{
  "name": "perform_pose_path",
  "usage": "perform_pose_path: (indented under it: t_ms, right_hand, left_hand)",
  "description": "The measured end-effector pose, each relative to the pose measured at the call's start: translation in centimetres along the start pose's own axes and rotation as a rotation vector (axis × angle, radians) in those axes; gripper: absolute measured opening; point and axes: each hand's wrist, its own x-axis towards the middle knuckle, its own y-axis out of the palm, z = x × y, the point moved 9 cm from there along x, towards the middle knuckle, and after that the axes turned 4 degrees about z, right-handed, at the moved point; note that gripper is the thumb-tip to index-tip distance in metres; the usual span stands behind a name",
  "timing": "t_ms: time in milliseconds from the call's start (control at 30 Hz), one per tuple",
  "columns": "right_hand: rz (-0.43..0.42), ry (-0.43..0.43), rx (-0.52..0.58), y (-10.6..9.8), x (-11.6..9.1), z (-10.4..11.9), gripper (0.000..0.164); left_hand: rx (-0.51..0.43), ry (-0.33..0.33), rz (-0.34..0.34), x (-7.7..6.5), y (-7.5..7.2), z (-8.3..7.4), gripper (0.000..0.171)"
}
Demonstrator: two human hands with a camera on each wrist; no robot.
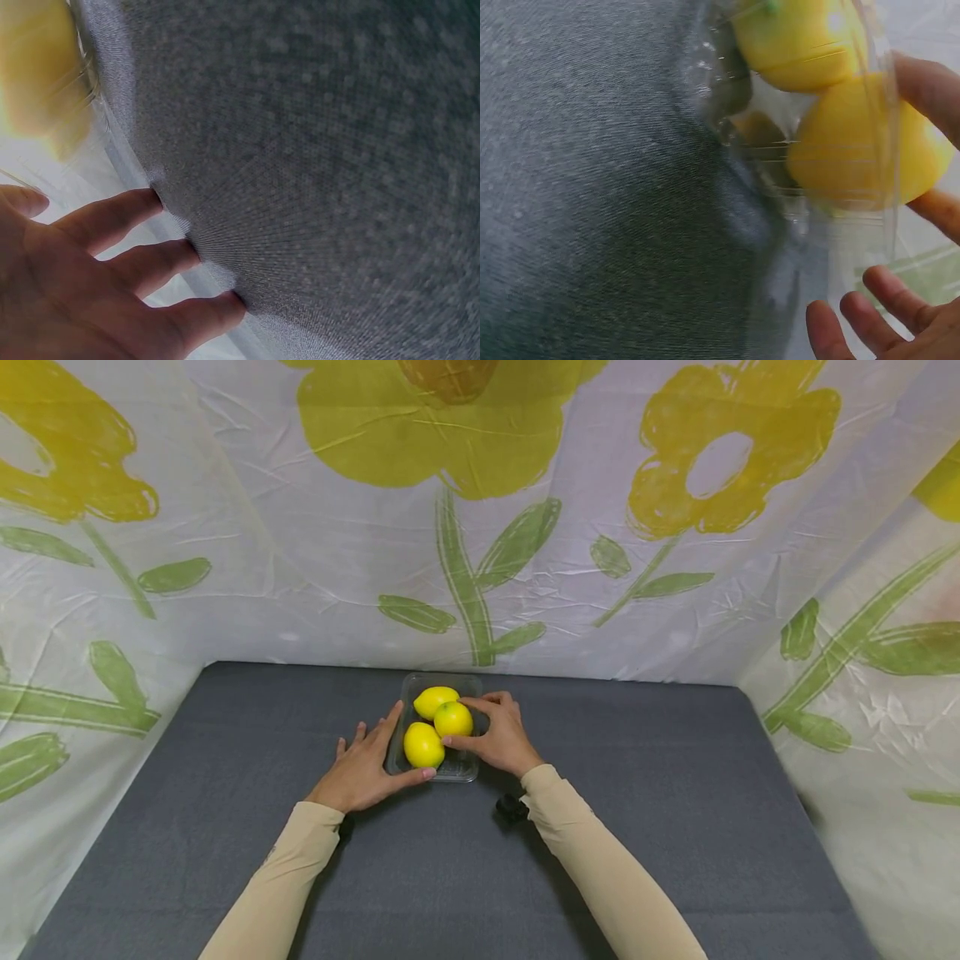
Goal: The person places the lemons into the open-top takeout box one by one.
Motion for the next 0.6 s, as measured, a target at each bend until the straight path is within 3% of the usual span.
perform_pose_path:
  t_ms: [600]
  right_hand:
    - [0.048,0.037,-0.173,0.11,-0.08,0.53,0.071]
  left_hand:
    - [0.0,0.008,-0.002,0.03,-0.02,-0.12,0.119]
